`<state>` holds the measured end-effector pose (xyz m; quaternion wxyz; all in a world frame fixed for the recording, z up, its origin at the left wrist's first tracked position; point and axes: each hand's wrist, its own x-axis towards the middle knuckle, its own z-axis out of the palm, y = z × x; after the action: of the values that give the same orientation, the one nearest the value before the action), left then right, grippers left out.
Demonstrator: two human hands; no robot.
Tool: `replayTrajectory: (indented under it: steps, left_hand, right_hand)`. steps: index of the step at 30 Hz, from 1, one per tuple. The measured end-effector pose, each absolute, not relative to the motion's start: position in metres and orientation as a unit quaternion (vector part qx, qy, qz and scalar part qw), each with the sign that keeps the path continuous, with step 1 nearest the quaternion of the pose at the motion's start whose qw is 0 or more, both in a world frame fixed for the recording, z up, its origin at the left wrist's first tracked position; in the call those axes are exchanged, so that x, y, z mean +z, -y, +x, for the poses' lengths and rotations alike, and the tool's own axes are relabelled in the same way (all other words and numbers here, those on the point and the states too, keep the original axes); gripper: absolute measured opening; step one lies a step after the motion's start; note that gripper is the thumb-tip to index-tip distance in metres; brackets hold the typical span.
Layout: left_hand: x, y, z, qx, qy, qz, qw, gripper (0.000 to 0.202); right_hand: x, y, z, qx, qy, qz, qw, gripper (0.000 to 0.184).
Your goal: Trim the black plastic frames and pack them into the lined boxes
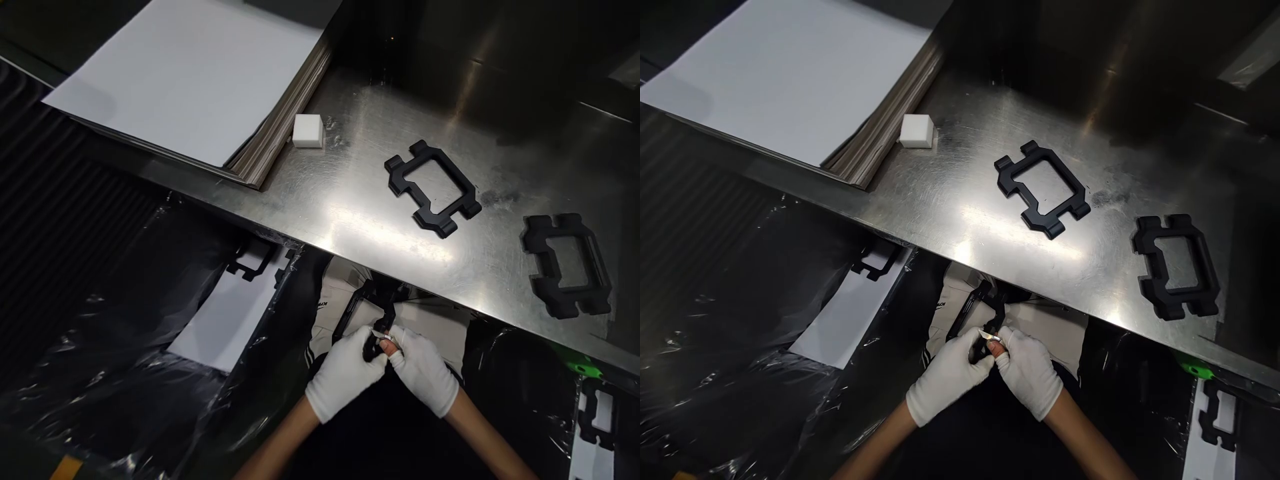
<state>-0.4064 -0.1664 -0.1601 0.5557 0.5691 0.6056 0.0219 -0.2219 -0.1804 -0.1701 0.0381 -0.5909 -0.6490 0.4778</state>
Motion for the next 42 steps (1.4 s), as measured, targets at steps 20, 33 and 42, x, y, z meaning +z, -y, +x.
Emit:
replayTrajectory:
  steps: [20,33,42]
  left_hand:
    - [-0.1668,0.1673,-0.4086,0.026,-0.61,0.562,0.558,0.015]
    - [-0.1677,0.169,-0.41,0.04,-0.603,0.566,0.561,0.009]
    - [-0.1639,0.1676,-0.4085,0.062,-0.6,0.566,0.562,0.009]
  right_hand:
    - [-0.1694,0.1759,-0.2261,0.472,0.648,-0.598,0.005,0.027]
    - [-0.1684,0.1771,-0.2268,0.49,0.638,-0.594,0.01,0.021]
    - [-0.1744,0.182,-0.2235,0.501,0.633,-0.589,0.041,0.028]
